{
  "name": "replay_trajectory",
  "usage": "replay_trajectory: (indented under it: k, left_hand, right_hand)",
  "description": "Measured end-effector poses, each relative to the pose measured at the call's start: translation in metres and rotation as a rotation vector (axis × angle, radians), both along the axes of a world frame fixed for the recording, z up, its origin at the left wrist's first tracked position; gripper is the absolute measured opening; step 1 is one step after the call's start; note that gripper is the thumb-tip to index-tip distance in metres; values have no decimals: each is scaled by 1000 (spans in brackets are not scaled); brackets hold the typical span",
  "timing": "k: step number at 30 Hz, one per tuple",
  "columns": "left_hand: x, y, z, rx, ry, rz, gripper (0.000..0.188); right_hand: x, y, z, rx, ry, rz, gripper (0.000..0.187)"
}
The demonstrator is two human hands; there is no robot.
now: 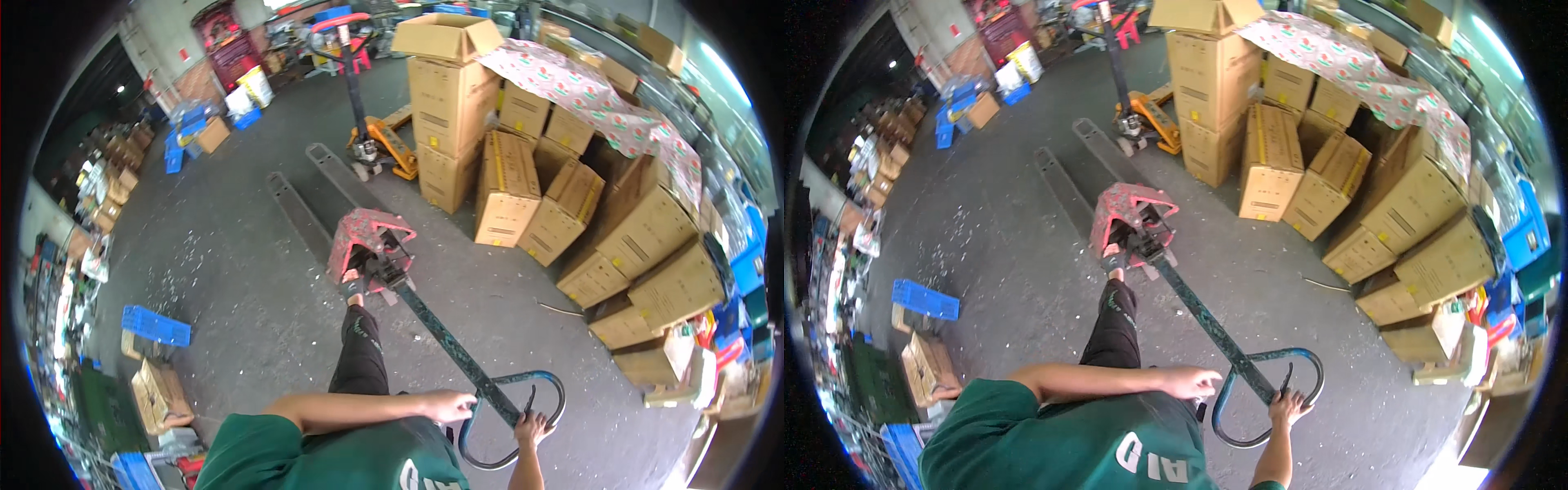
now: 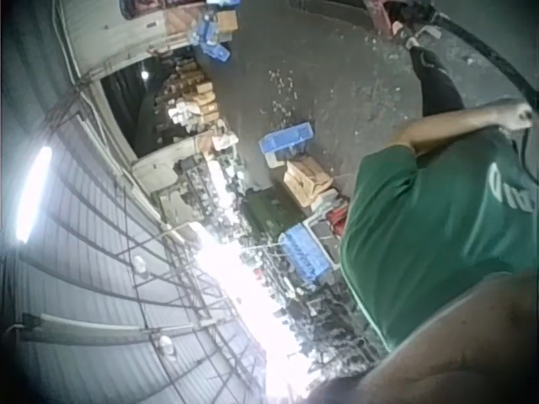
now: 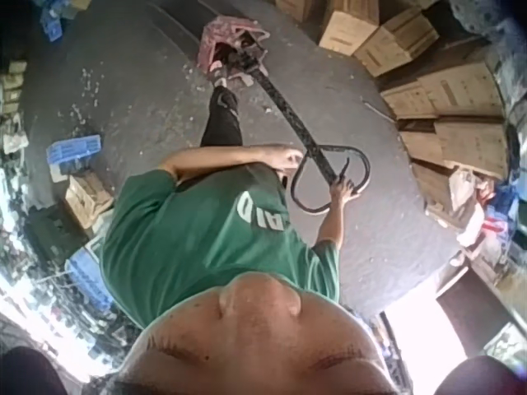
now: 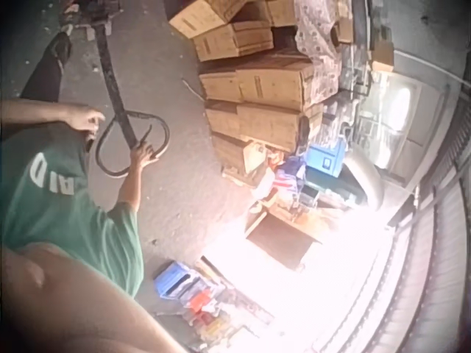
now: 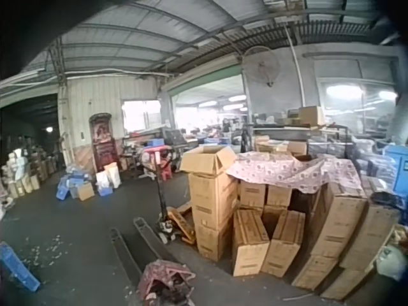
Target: The person steers and pulls a manual pallet jack across the factory floor by gripping, turning, and moving its handle.
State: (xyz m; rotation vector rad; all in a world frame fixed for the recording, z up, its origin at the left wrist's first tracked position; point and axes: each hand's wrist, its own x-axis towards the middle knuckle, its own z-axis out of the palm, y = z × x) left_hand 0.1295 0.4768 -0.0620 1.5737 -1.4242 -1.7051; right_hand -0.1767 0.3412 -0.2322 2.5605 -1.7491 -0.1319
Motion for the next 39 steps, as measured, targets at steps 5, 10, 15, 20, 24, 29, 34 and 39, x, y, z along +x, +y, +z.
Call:
replay_trajectory:
  k: [5, 10, 15, 20, 24, 29, 34, 39]
  left_hand:
    - [57, 72, -17, 20, -219, 254, 43]
    - [47, 65, -17, 7, -217, 209, 43]
    - [1, 13, 65, -523, -466, -96, 32]
    - [49, -6, 237, -425, -336, 371, 29]
    - [85, 1, 276, -530, -671, 577, 48]
    - [71, 11, 257, -746, -747, 497, 55]
    - [2, 21, 198, -479, -237, 157, 72]
    - [-24, 26, 98, -214, 33, -350, 52]
  right_hand:
    - [5, -15, 41, 596, 2, -169, 44]
    - [37, -12, 118, 591, 70, -102, 39]
    - [126, -11, 282, 169, -186, 281, 26]
    - [258, -33, 396, -24, -730, 571, 21]
    - [328, -37, 414, -258, -907, 583, 26]
    - [308, -34, 412, -113, -860, 625, 21]
    - [204, -29, 360, 105, -864, 587, 27]
    - [98, -17, 256, 190, -659, 340, 39]
